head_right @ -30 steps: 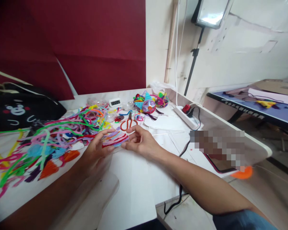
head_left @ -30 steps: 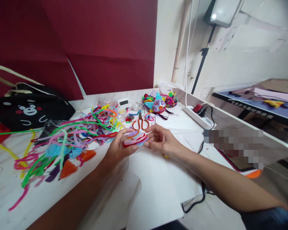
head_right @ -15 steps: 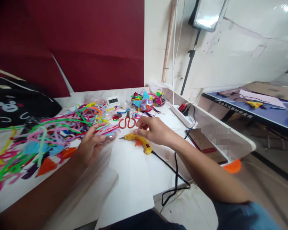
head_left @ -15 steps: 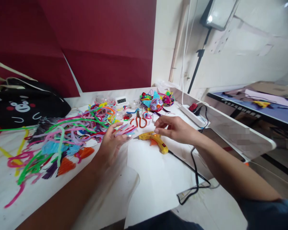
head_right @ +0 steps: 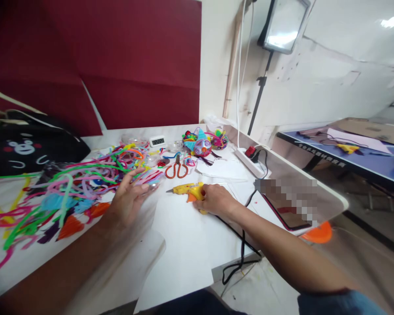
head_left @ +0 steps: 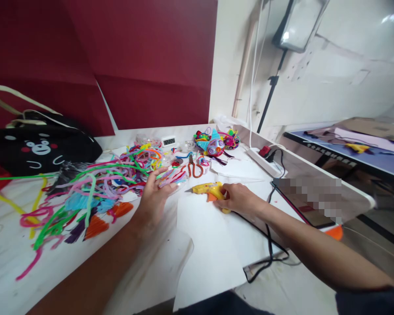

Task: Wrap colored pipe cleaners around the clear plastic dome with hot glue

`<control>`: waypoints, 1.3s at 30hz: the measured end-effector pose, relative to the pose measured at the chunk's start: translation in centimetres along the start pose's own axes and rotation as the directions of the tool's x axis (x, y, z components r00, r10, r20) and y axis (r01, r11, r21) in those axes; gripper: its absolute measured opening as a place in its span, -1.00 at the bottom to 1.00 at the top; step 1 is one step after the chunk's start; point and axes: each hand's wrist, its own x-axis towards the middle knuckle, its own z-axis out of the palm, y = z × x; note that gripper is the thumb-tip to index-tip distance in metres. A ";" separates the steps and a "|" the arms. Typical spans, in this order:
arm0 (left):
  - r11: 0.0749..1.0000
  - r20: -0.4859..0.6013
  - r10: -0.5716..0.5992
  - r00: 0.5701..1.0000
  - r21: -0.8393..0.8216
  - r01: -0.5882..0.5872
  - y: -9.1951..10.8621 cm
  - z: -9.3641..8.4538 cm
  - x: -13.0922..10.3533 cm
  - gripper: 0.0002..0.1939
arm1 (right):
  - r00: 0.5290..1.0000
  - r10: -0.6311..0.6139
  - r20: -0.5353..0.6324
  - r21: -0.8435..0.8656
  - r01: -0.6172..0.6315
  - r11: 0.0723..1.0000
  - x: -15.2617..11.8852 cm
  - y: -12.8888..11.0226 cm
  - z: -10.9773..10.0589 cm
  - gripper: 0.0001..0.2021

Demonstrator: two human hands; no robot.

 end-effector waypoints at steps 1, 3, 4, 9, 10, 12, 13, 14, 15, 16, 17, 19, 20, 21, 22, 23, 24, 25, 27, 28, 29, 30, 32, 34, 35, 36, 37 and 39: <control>1.000 -0.004 0.008 1.000 -0.005 -0.008 0.0 0.0 0.0 -0.39 | 1.000 0.016 -0.011 0.028 -0.016 0.999 0.3 -0.1 0.1 -0.63; 1.000 -0.013 0.019 1.000 -0.013 -0.019 0.1 -0.1 0.1 -0.40 | 0.999 0.043 -0.016 0.089 -0.041 0.995 0.8 -0.1 0.2 -0.68; 0.999 -0.020 0.025 0.999 -0.019 -0.025 0.1 -0.1 0.1 -0.40 | 0.998 0.054 -0.013 0.119 -0.052 0.991 1.1 -0.1 0.2 -0.72; 0.996 -0.073 0.057 0.996 -0.071 -0.062 0.4 -0.4 0.5 -0.41 | 0.995 0.089 -0.047 0.290 -0.072 0.954 1.7 0.0 -1.0 -0.82; 0.995 -0.087 0.061 0.994 -0.076 -0.068 0.5 -0.5 0.5 -0.42 | 0.993 0.088 -0.072 0.355 -0.057 0.933 1.5 -0.1 -1.4 -0.83; 0.994 -0.115 0.070 0.991 -0.077 -0.079 0.6 -0.5 0.6 -0.43 | 0.986 0.078 -0.150 0.548 0.018 0.836 0.9 -0.6 -2.4 -0.80; 0.994 -0.128 0.073 0.989 -0.077 -0.083 0.6 -0.5 0.6 -0.43 | 0.978 0.069 -0.199 0.630 0.074 0.773 0.5 -1.0 -2.9 -0.76; 0.993 -0.134 0.074 0.988 -0.079 -0.085 0.7 -0.5 0.6 -0.44 | 0.967 0.059 -0.249 0.692 0.135 0.709 0.1 -1.3 -3.2 -0.71; 0.993 -0.135 0.075 0.988 -0.082 -0.087 0.7 -0.4 0.5 -0.44 | 0.957 0.044 -0.287 0.729 0.188 0.658 -0.3 -1.7 -3.5 -0.67; 0.993 -0.134 0.074 0.988 -0.085 -0.086 0.7 -0.4 0.5 -0.45 | 0.951 0.027 -0.309 0.753 0.227 0.617 -0.6 -2.0 -3.7 -0.64; 0.993 -0.133 0.073 0.988 -0.087 -0.085 0.8 -0.4 0.4 -0.45 | 0.946 0.011 -0.325 0.769 0.257 0.585 -0.7 -2.2 -3.7 -0.61; 0.993 -0.125 0.069 0.990 -0.085 -0.080 0.8 -0.3 0.3 -0.45 | 0.940 -0.009 -0.342 0.787 0.291 0.545 -0.7 -2.3 -3.2 -0.60; 0.993 -0.121 0.068 0.990 -0.083 -0.078 0.8 -0.3 0.3 -0.45 | 0.935 -0.009 -0.354 0.791 0.305 0.530 -0.6 -2.2 -2.8 -0.60; 0.994 -0.116 0.069 0.991 -0.082 -0.079 0.8 -0.3 0.3 -0.45 | 0.931 -0.005 -0.366 0.793 0.314 0.522 -0.4 -2.0 -2.3 -0.60; 0.993 -0.110 0.070 0.991 -0.082 -0.079 0.8 -0.3 0.2 -0.45 | 0.926 -0.001 -0.378 0.791 0.324 0.519 -0.3 -1.8 -1.8 -0.60; 0.994 -0.105 0.071 0.992 -0.081 -0.079 0.8 -0.3 0.2 -0.45 | 0.922 -0.001 -0.388 0.785 0.331 0.523 -0.1 -1.6 -1.3 -0.60; 0.994 -0.102 0.069 0.992 -0.080 -0.077 0.7 -0.3 0.2 -0.45 | 0.919 -0.009 -0.394 0.778 0.338 0.530 0.0 -1.5 -0.9 -0.60; 0.994 -0.100 0.065 0.993 -0.078 -0.073 0.7 -0.3 0.2 -0.44 | 0.920 -0.025 -0.390 0.770 0.341 0.539 0.0 -1.3 -0.6 -0.61; 0.996 -0.096 0.052 0.994 -0.067 -0.058 0.7 -0.3 0.1 -0.45 | 0.927 -0.075 -0.368 0.761 0.346 0.549 -0.1 -1.3 -0.1 -0.64; 0.997 -0.092 0.048 0.995 -0.063 -0.054 0.6 -0.2 0.0 -0.45 | 0.928 -0.104 -0.359 0.759 0.355 0.545 -0.2 -1.3 0.0 -0.66; 0.997 -0.083 0.048 0.995 -0.061 -0.053 0.6 -0.2 -0.1 -0.45 | 0.925 -0.132 -0.355 0.760 0.368 0.536 -0.4 -1.4 0.1 -0.67; 0.997 -0.071 0.049 0.996 -0.058 -0.053 0.6 -0.2 -0.1 -0.46 | 0.921 -0.155 -0.358 0.761 0.384 0.524 -0.5 -1.5 0.2 -0.67; 0.997 -0.047 0.056 0.997 -0.055 -0.058 0.5 -0.3 -0.2 -0.48 | 0.913 -0.188 -0.363 0.767 0.407 0.496 -0.8 -1.6 0.5 -0.65; 0.997 -0.038 0.062 0.997 -0.049 -0.064 0.3 -0.3 -0.2 -0.50 | 0.916 -0.199 -0.349 0.781 0.401 0.479 -1.0 -1.8 0.8 -0.62; 0.997 -0.040 0.063 0.997 -0.043 -0.065 0.3 -0.3 -0.2 -0.50 | 0.921 -0.200 -0.335 0.787 0.390 0.479 -1.1 -1.8 0.9 -0.61; 0.997 -0.044 0.065 0.997 -0.037 -0.066 0.2 -0.4 -0.2 -0.50 | 0.924 -0.202 -0.323 0.789 0.381 0.482 -1.2 -1.8 1.1 -0.61; 0.997 -0.043 0.064 0.997 -0.031 -0.065 0.1 -0.4 -0.2 -0.49 | 0.926 -0.204 -0.317 0.789 0.377 0.486 -1.3 -1.9 1.1 -0.62; 0.998 -0.030 0.061 0.998 -0.024 -0.062 0.0 -0.5 -0.2 -0.48 | 0.924 -0.211 -0.318 0.781 0.381 0.494 -1.5 -1.9 1.3 -0.63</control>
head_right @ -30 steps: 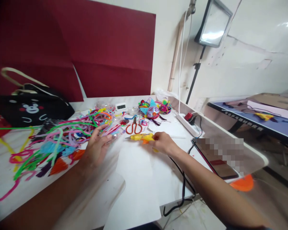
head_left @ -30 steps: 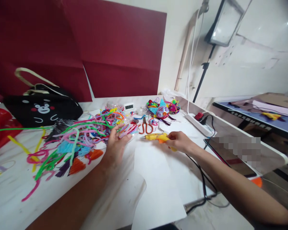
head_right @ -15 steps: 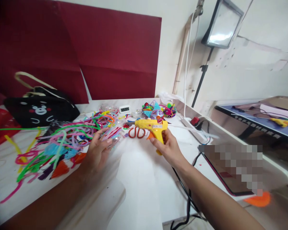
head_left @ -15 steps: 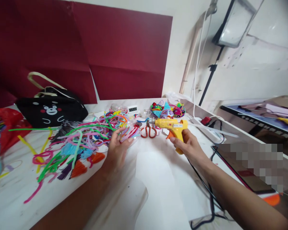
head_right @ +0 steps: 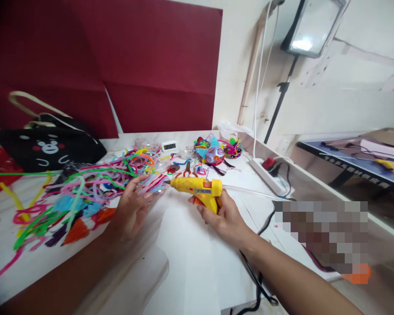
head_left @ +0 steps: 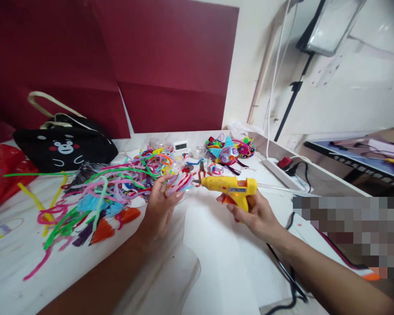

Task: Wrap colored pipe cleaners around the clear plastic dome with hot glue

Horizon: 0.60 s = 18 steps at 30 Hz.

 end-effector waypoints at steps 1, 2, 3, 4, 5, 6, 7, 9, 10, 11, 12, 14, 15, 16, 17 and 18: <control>1.000 0.008 0.000 1.000 -0.002 0.000 0.0 0.0 0.0 -0.49 | 1.000 -0.007 0.002 -0.004 0.007 1.000 -0.1 0.0 0.0 -0.64; 1.000 0.014 0.002 1.000 -0.005 -0.002 -0.1 0.0 0.0 -0.49 | 1.000 -0.014 0.005 -0.009 0.014 1.000 -0.2 0.0 0.0 -0.65; 1.000 0.018 0.002 1.000 -0.006 -0.002 -0.1 0.0 0.0 -0.50 | 1.000 -0.018 0.008 -0.016 0.018 1.000 -0.3 0.0 0.1 -0.66; 1.000 0.018 0.003 1.000 -0.008 -0.003 -0.1 0.0 0.0 -0.50 | 1.000 -0.018 0.015 -0.024 0.019 1.000 -0.3 0.1 0.0 -0.68; 1.000 0.015 0.003 1.000 -0.009 -0.003 -0.1 0.0 0.0 -0.50 | 1.000 -0.020 0.020 -0.033 0.020 0.999 -0.4 0.1 0.0 -0.71; 1.000 0.010 0.003 1.000 -0.009 -0.003 -0.1 0.0 0.0 -0.50 | 0.999 -0.021 0.024 -0.042 0.022 0.999 -0.4 0.2 0.0 -0.73; 1.000 0.006 0.002 1.000 -0.010 -0.002 -0.1 0.0 0.0 -0.50 | 0.999 -0.025 0.027 -0.048 0.026 0.999 -0.4 0.3 0.0 -0.74; 1.000 0.004 0.000 1.000 -0.014 0.000 -0.2 0.0 0.0 -0.50 | 0.999 -0.037 0.031 -0.053 0.039 0.998 -0.5 0.5 -0.1 -0.75; 1.000 0.005 0.000 1.000 -0.014 0.000 -0.2 0.0 0.0 -0.51 | 0.998 -0.046 0.035 -0.059 0.048 0.997 -0.5 0.6 -0.1 -0.75; 1.000 0.006 0.004 1.000 -0.012 -0.004 -0.3 0.0 0.1 -0.51 | 0.998 -0.053 0.040 -0.068 0.056 0.996 -0.5 0.6 -0.1 -0.76; 1.000 0.008 0.007 1.000 -0.007 -0.007 -0.3 -0.1 0.1 -0.51 | 0.997 -0.059 0.045 -0.077 0.062 0.995 -0.5 0.6 -0.2 -0.77; 1.000 0.007 0.009 1.000 0.006 -0.009 -0.5 -0.2 0.1 -0.51 | 0.997 -0.065 0.049 -0.095 0.069 0.993 -0.6 0.6 -0.1 -0.80; 1.000 0.006 0.012 1.000 0.011 -0.012 -0.5 -0.2 0.1 -0.51 | 0.997 -0.066 0.050 -0.101 0.071 0.992 -0.7 0.6 -0.1 -0.81; 1.000 0.006 0.014 1.000 0.015 -0.014 -0.6 -0.3 0.1 -0.52 | 0.996 -0.067 0.051 -0.106 0.073 0.992 -0.7 0.5 -0.1 -0.82; 1.000 0.006 0.017 1.000 0.016 -0.017 -0.6 -0.3 0.2 -0.52 | 0.996 -0.067 0.054 -0.114 0.073 0.991 -0.8 0.4 0.0 -0.83; 1.000 0.006 0.019 1.000 0.016 -0.019 -0.6 -0.2 0.2 -0.53 | 0.996 -0.066 0.058 -0.126 0.073 0.989 -0.8 0.3 0.0 -0.84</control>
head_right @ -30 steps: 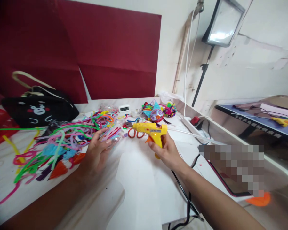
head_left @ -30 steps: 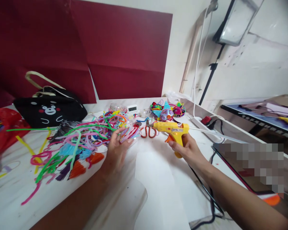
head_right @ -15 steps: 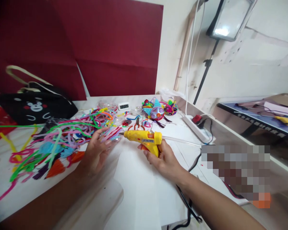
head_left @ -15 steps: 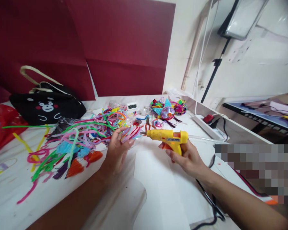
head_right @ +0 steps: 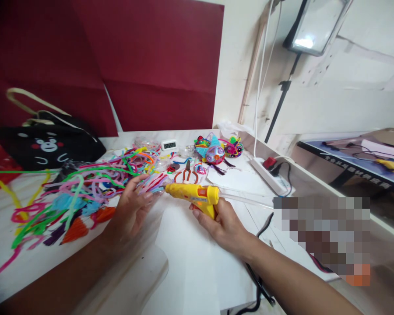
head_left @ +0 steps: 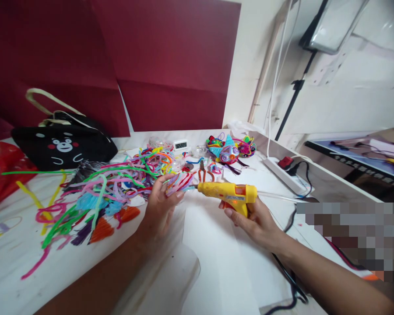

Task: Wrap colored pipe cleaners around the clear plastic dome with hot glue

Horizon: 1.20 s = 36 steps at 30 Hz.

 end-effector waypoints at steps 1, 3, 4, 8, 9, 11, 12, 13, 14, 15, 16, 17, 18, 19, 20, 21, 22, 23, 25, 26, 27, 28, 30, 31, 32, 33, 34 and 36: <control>1.000 -0.002 0.003 1.000 0.001 -0.003 0.0 0.0 0.0 -0.53 | 1.000 0.002 0.006 -0.017 -0.002 1.000 0.0 -0.1 0.0 -0.85; 1.000 -0.005 0.000 1.000 0.005 0.000 0.1 0.1 -0.1 -0.52 | 1.000 0.013 0.014 -0.052 -0.012 0.999 -0.2 -0.1 -0.1 -0.84; 1.000 -0.003 -0.004 1.000 0.007 0.004 0.2 0.2 -0.1 -0.52 | 1.000 0.021 0.022 -0.062 -0.020 0.998 -0.2 -0.1 -0.1 -0.83; 1.000 0.007 -0.014 1.000 0.016 0.014 0.4 0.2 -0.3 -0.50 | 0.998 0.011 0.063 -0.074 -0.006 0.997 -0.5 0.0 -0.3 -0.78; 1.000 0.009 -0.017 1.000 0.016 0.017 0.4 0.2 -0.3 -0.49 | 0.998 0.009 0.064 -0.085 -0.004 0.996 -0.5 0.0 -0.3 -0.77; 1.000 0.009 -0.023 1.000 0.007 0.023 0.4 0.2 -0.3 -0.48 | 0.998 0.018 0.061 -0.112 -0.011 0.994 -0.7 0.0 -0.3 -0.75; 1.000 0.011 -0.026 1.000 0.000 0.026 0.4 0.2 -0.3 -0.48 | 0.998 0.025 0.061 -0.120 -0.018 0.993 -0.7 0.0 -0.3 -0.74; 1.000 0.016 -0.029 0.999 -0.005 0.029 0.4 0.2 -0.3 -0.47 | 0.998 0.029 0.062 -0.126 -0.021 0.992 -0.8 0.0 -0.3 -0.74; 0.999 0.020 -0.032 0.999 -0.008 0.032 0.4 0.2 -0.3 -0.47 | 0.998 0.027 0.063 -0.133 -0.018 0.991 -0.9 0.1 -0.3 -0.74; 0.999 0.024 -0.034 0.999 -0.007 0.034 0.5 0.3 -0.3 -0.47 | 0.998 0.022 0.064 -0.144 -0.013 0.990 -0.9 0.1 -0.4 -0.74; 0.999 0.029 -0.038 0.999 -0.001 0.038 0.5 0.3 -0.3 -0.46 | 0.998 0.016 0.064 -0.157 -0.006 0.988 -0.9 0.1 -0.4 -0.75; 0.999 0.021 -0.042 0.999 0.001 0.042 0.5 0.3 -0.3 -0.44 | 0.998 0.009 0.065 -0.171 0.002 0.985 -0.9 0.1 -0.4 -0.76; 0.999 0.012 -0.049 0.999 0.003 0.049 0.6 0.4 -0.4 -0.43 | 0.998 -0.002 0.067 -0.182 0.014 0.983 -0.9 0.1 -0.4 -0.79; 0.999 0.005 -0.049 0.999 -0.001 0.049 0.6 0.5 -0.4 -0.42 | 0.998 -0.018 0.067 -0.189 0.030 0.982 -0.9 0.1 -0.4 -0.82; 0.998 -0.004 -0.054 0.999 -0.007 0.054 0.7 0.5 -0.4 -0.42 | 0.997 -0.035 0.068 -0.193 0.048 0.980 -0.9 0.0 -0.4 -0.85; 0.998 -0.013 -0.055 0.998 -0.014 0.055 0.7 0.6 -0.5 -0.43 | 0.996 -0.055 0.067 -0.196 0.067 0.978 -0.9 0.0 -0.4 -0.87; 0.998 -0.017 -0.058 0.998 -0.021 0.058 0.7 0.7 -0.5 -0.44 | 0.995 -0.074 0.063 -0.200 0.086 0.976 -0.9 0.0 -0.4 -0.89; 0.998 -0.015 -0.057 0.998 -0.030 0.057 0.8 0.8 -0.5 -0.43 | 0.994 -0.092 0.059 -0.208 0.103 0.973 -0.9 0.0 -0.4 -0.90; 0.998 -0.005 -0.052 0.999 -0.045 0.051 0.8 0.8 -0.5 -0.45 | 0.991 -0.121 0.054 -0.235 0.130 0.963 -1.0 0.2 -0.4 -0.90; 0.998 0.004 -0.046 0.999 -0.049 0.046 0.8 0.9 -0.5 -0.46 | 0.990 -0.134 0.054 -0.254 0.143 0.956 -1.0 0.3 -0.4 -0.89; 0.998 0.012 -0.040 0.999 -0.050 0.041 0.8 0.9 -0.5 -0.47 | 0.987 -0.150 0.055 -0.275 0.160 0.948 -1.1 0.5 -0.4 -0.88; 0.998 0.019 -0.035 0.999 -0.049 0.036 0.8 0.8 -0.5 -0.47 | 0.983 -0.171 0.060 -0.294 0.181 0.939 -1.1 0.7 -0.4 -0.86; 0.999 0.023 -0.032 0.999 -0.043 0.032 0.7 0.8 -0.4 -0.46 | 0.971 -0.228 0.069 -0.311 0.238 0.920 -1.1 1.0 -0.4 -0.82; 0.999 0.020 -0.030 0.999 -0.039 0.031 0.6 0.7 -0.4 -0.45 | 0.964 -0.258 0.071 -0.312 0.267 0.912 -1.1 1.1 -0.4 -0.81; 0.999 0.019 -0.030 0.999 -0.037 0.031 0.6 0.7 -0.3 -0.45 | 0.957 -0.282 0.071 -0.310 0.289 0.906 -1.1 1.1 -0.3 -0.79; 0.999 0.020 -0.028 0.999 -0.038 0.029 0.5 0.7 -0.3 -0.44 | 0.952 -0.296 0.072 -0.308 0.303 0.902 -1.1 1.1 -0.3 -0.78; 0.999 0.021 -0.025 0.999 -0.041 0.026 0.5 0.6 -0.3 -0.44 | 0.951 -0.302 0.071 -0.307 0.309 0.900 -1.1 1.1 -0.3 -0.78; 0.998 0.024 -0.026 0.999 -0.049 0.027 0.5 0.6 -0.3 -0.44 | 0.951 -0.300 0.070 -0.308 0.307 0.900 -1.1 1.0 -0.2 -0.77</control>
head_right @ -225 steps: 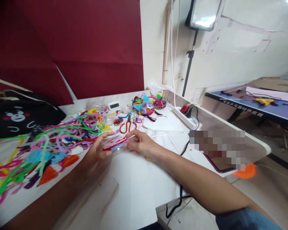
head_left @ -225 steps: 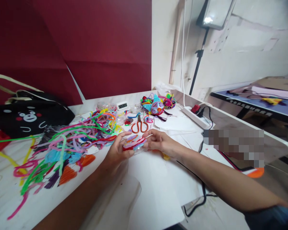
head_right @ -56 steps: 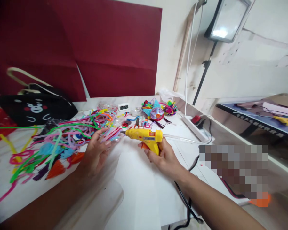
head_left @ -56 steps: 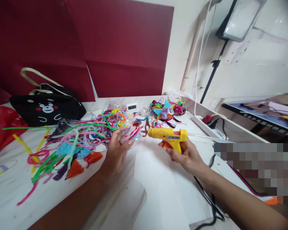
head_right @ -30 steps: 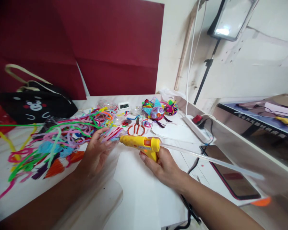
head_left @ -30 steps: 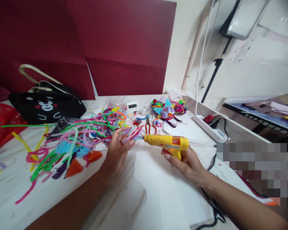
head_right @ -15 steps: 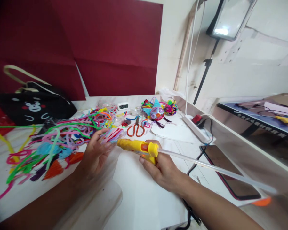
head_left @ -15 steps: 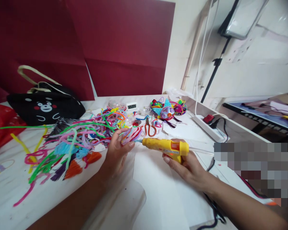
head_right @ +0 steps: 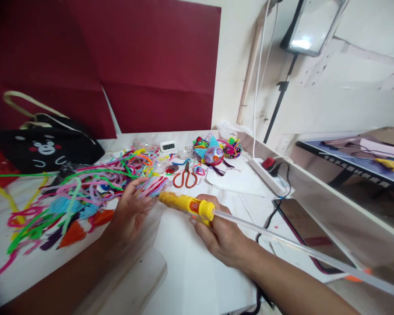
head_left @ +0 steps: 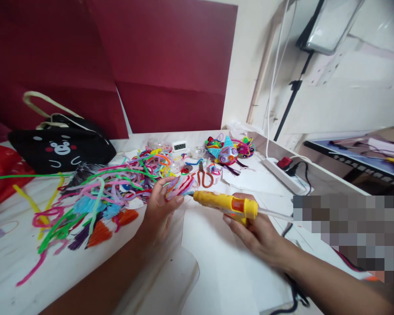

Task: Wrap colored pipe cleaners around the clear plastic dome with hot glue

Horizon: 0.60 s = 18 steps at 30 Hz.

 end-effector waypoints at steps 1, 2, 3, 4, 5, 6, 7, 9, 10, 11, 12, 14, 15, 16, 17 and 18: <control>1.000 -0.002 -0.001 1.000 -0.005 0.001 0.0 0.0 0.0 -0.44 | 1.000 0.000 -0.002 -0.002 0.000 1.000 0.0 0.0 0.0 -0.77; 1.000 -0.004 -0.002 1.000 -0.008 0.002 0.0 0.0 0.0 -0.44 | 1.000 -0.004 -0.007 -0.006 0.004 1.000 0.0 -0.1 0.0 -0.77; 1.000 -0.004 -0.003 1.000 -0.009 0.003 0.0 0.0 0.0 -0.44 | 1.000 -0.006 -0.010 -0.012 0.006 1.000 0.0 -0.1 0.0 -0.78; 1.000 -0.004 -0.004 1.000 -0.006 0.004 0.0 -0.1 0.1 -0.44 | 1.000 -0.007 -0.012 -0.020 0.006 1.000 0.0 -0.1 0.0 -0.78; 1.000 -0.004 -0.002 1.000 -0.002 0.002 0.0 -0.1 0.1 -0.45 | 1.000 -0.003 -0.010 -0.029 0.003 1.000 -0.1 0.0 0.0 -0.79; 1.000 -0.003 0.000 1.000 0.004 0.000 0.0 -0.2 0.1 -0.45 | 1.000 0.001 -0.011 -0.037 -0.002 0.999 -0.1 0.0 0.0 -0.79; 1.000 0.000 -0.001 1.000 0.012 0.001 -0.1 -0.2 0.1 -0.45 | 1.000 0.005 -0.012 -0.045 -0.006 0.999 -0.1 0.0 0.0 -0.79; 1.000 -0.001 0.002 1.000 0.020 -0.002 -0.1 -0.3 0.1 -0.45 | 1.000 0.009 -0.021 -0.062 -0.010 0.998 -0.1 -0.1 0.0 -0.82; 1.000 -0.001 0.002 1.000 0.019 -0.002 -0.1 -0.4 0.0 -0.45 | 1.000 0.005 -0.029 -0.072 -0.007 0.997 0.0 -0.1 -0.1 -0.84; 1.000 -0.001 0.003 1.000 0.018 -0.003 -0.2 -0.4 0.0 -0.45 | 0.999 0.002 -0.033 -0.079 -0.004 0.997 0.0 -0.2 -0.1 -0.87; 1.000 -0.002 0.001 1.000 0.015 -0.001 -0.2 -0.4 0.0 -0.45 | 0.999 -0.005 -0.037 -0.084 0.002 0.996 0.1 -0.4 -0.1 -0.90; 1.000 0.005 -0.003 1.000 0.016 0.003 -0.2 -0.4 0.0 -0.45 | 0.999 -0.018 -0.035 -0.084 0.015 0.996 0.3 -0.6 -0.2 -0.94; 1.000 0.002 -0.007 1.000 0.014 0.007 -0.2 -0.4 0.0 -0.45 | 0.999 -0.025 -0.042 -0.078 0.022 0.997 0.4 -0.6 -0.2 -0.95; 1.000 -0.002 -0.007 1.000 0.009 0.007 -0.1 -0.3 0.0 -0.44 | 0.998 -0.027 -0.049 -0.065 0.024 0.998 0.4 -0.7 -0.2 -0.94; 1.000 -0.009 -0.009 1.000 0.005 0.009 -0.1 -0.3 0.1 -0.43 | 0.998 -0.025 -0.062 -0.033 0.023 0.999 0.5 -0.7 -0.2 -0.94; 1.000 -0.014 -0.012 1.000 0.000 0.012 -0.1 -0.3 0.1 -0.43 | 0.997 -0.017 -0.075 0.004 0.017 1.000 0.5 -0.6 -0.2 -0.94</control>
